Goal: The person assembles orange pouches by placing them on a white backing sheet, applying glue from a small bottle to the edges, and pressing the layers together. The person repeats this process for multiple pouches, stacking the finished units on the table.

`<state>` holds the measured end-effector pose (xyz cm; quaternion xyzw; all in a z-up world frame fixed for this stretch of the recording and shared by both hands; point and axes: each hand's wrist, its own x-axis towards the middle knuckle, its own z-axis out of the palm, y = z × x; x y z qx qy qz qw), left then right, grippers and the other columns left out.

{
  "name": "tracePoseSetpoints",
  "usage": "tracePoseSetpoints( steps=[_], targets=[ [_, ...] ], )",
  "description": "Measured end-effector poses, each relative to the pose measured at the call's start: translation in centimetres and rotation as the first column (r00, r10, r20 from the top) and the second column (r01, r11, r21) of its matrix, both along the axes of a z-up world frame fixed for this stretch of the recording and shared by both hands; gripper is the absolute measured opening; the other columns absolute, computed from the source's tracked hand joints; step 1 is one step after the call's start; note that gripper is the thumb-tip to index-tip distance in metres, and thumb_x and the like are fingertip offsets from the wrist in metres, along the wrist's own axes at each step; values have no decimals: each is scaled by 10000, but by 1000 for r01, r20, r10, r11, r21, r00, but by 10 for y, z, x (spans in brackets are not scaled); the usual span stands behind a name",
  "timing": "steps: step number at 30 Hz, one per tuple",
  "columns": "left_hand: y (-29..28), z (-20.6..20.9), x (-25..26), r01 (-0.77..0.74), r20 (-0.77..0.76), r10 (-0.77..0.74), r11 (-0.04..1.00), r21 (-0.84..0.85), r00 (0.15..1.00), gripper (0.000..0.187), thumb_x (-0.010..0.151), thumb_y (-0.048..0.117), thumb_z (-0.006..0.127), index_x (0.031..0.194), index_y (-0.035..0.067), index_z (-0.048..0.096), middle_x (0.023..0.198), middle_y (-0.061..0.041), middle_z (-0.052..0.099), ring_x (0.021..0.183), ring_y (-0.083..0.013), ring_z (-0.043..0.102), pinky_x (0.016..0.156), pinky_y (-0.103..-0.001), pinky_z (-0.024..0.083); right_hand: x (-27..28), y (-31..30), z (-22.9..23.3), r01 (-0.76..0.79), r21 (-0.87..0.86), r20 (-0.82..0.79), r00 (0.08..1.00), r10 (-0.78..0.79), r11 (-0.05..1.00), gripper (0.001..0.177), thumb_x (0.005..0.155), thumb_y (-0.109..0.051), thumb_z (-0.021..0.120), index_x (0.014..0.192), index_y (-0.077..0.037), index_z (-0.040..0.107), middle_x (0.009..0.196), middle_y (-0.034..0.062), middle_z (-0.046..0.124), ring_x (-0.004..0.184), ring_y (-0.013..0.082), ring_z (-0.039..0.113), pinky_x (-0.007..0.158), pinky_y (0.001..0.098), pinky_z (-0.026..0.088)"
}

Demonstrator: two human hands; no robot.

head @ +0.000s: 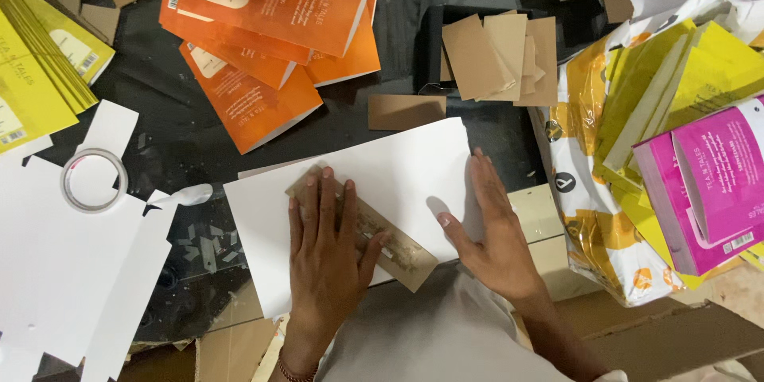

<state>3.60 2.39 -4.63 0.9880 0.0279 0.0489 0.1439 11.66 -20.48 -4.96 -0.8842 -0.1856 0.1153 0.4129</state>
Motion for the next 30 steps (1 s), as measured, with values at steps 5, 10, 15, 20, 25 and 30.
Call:
tracePoseSetpoints(
  steps=[5,10,15,20,25,30],
  targets=[
    [-1,-1,-2,-12,-9,12,1000,21,1000,778,1012,572,513,1579,52,401,1693,-196,265,1585,-375,210,1279,-553,213,1,8,22,176,-11,-224,959,-174,984,807,936,-333,641,1607,-67,282,1685,155,325,1566,291,302,1233,389,268],
    [-1,0,0,-4,-10,4,1000,18,1000,755,1019,561,497,1563,42,426,1686,-205,278,1579,-384,226,1274,-562,222,-5,7,12,159,58,-158,976,-149,986,836,938,-266,684,1611,-48,239,1689,178,300,1576,310,284,1255,407,253],
    [-1,-4,-1,-7,-27,8,999,38,1000,768,1023,561,490,1590,54,384,1700,-196,247,1591,-372,193,1283,-557,204,-6,5,14,91,53,-115,990,-85,994,795,988,-254,631,1632,-125,184,1728,186,208,1604,353,236,1261,445,248],
    [-1,-1,-1,-14,-40,14,1000,0,999,765,1004,547,537,1561,36,420,1681,-219,275,1566,-414,242,1263,-582,224,-10,2,12,91,95,-67,994,-85,991,791,980,-192,651,1627,-82,209,1722,183,228,1598,336,238,1262,411,262],
    [2,4,-1,-13,-20,13,1000,-10,1000,739,1019,556,539,1520,18,472,1659,-235,300,1551,-417,266,1253,-571,251,-8,2,20,67,159,100,991,-83,985,644,983,-111,640,1558,-29,364,1634,299,365,1553,473,343,1280,585,346],
    [2,1,-3,6,-5,-6,1000,16,1000,772,1031,561,551,1568,27,402,1671,-226,280,1570,-398,234,1274,-558,258,-6,-6,26,384,269,-172,921,-348,883,394,881,19,761,1266,8,677,1144,159,760,977,189,759,885,293,650]
  ],
)
